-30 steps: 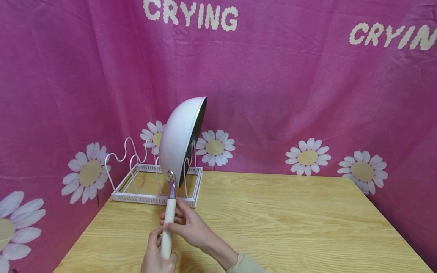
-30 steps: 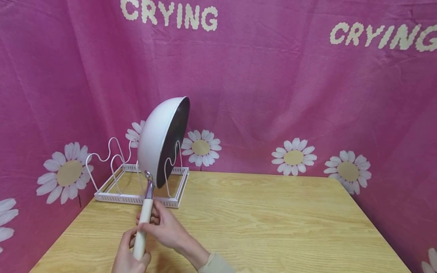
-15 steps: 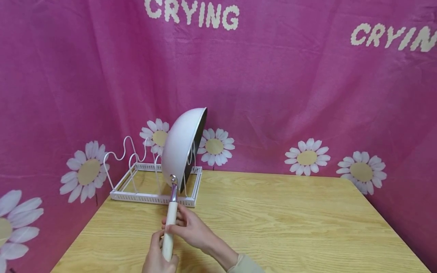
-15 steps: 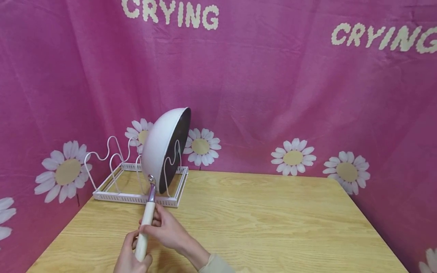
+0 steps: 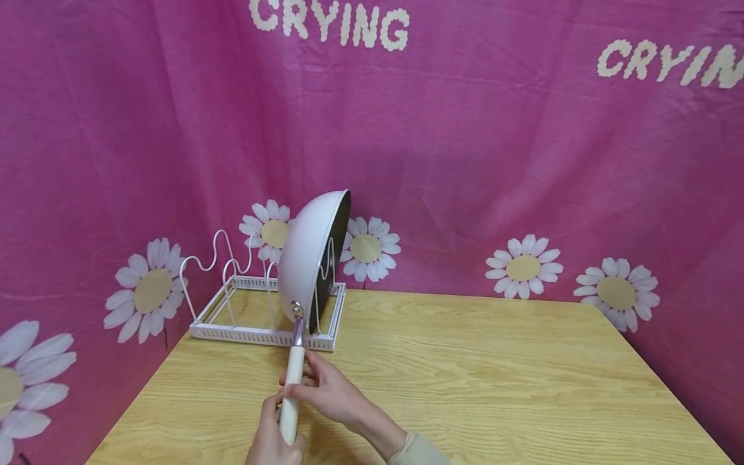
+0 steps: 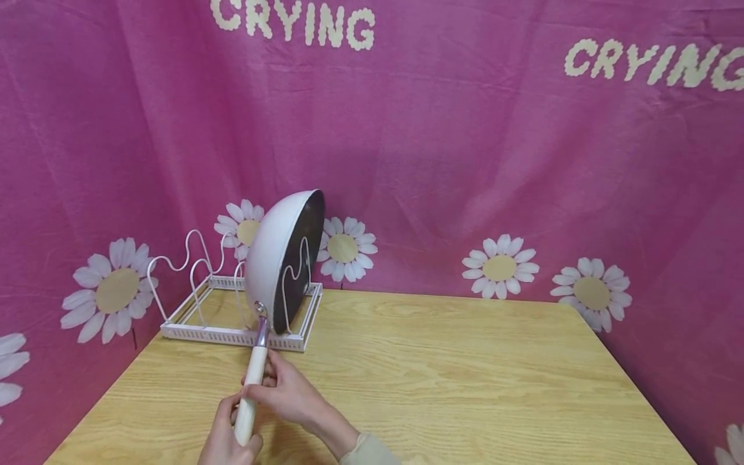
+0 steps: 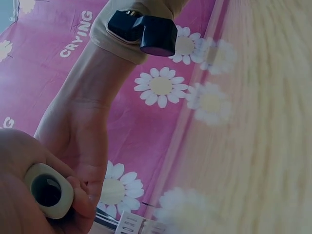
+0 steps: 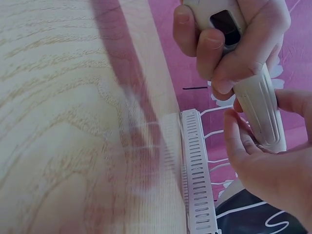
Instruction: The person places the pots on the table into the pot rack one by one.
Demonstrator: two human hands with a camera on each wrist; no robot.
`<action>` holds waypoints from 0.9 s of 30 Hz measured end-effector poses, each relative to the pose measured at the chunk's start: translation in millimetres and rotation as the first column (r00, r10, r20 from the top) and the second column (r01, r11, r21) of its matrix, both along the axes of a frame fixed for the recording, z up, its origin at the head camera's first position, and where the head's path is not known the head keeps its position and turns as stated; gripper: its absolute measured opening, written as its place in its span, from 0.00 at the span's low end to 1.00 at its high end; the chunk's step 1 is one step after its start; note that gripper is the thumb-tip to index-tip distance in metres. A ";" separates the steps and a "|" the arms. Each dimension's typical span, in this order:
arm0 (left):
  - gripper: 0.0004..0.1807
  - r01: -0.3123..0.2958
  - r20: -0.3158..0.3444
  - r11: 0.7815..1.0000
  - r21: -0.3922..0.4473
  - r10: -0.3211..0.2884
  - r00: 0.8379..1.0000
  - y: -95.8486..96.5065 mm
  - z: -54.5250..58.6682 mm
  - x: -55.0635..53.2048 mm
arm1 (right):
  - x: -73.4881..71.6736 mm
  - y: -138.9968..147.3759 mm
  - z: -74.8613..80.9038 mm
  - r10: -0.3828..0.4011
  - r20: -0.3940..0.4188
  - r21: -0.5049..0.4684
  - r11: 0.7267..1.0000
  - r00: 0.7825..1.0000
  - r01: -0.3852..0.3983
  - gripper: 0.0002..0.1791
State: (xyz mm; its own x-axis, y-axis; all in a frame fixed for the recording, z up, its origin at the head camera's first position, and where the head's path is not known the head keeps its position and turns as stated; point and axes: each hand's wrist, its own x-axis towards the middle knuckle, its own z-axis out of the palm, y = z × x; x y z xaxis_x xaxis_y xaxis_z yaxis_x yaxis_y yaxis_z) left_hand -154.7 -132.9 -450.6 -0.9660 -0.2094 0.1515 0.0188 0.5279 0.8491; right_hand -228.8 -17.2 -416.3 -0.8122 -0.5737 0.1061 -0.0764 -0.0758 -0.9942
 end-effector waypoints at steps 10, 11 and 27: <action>0.38 0.030 0.020 0.999 0.016 -0.031 0.999 0.9 -9.5 -2.4 | -2.6 -3.5 -5.5 -0.015 -0.008 0.081 0.997 1.000 0.015 0.38; 0.38 0.031 0.014 0.999 0.014 -0.031 0.999 0.8 -9.7 -2.8 | -3.1 -3.8 -5.5 -0.017 -0.013 0.083 0.996 1.000 0.018 0.37; 0.50 0.215 -0.088 0.942 0.257 -0.199 0.976 6.4 -19.0 -9.5 | 4.9 14.6 -3.3 -0.065 -0.265 0.329 0.932 0.962 0.154 0.33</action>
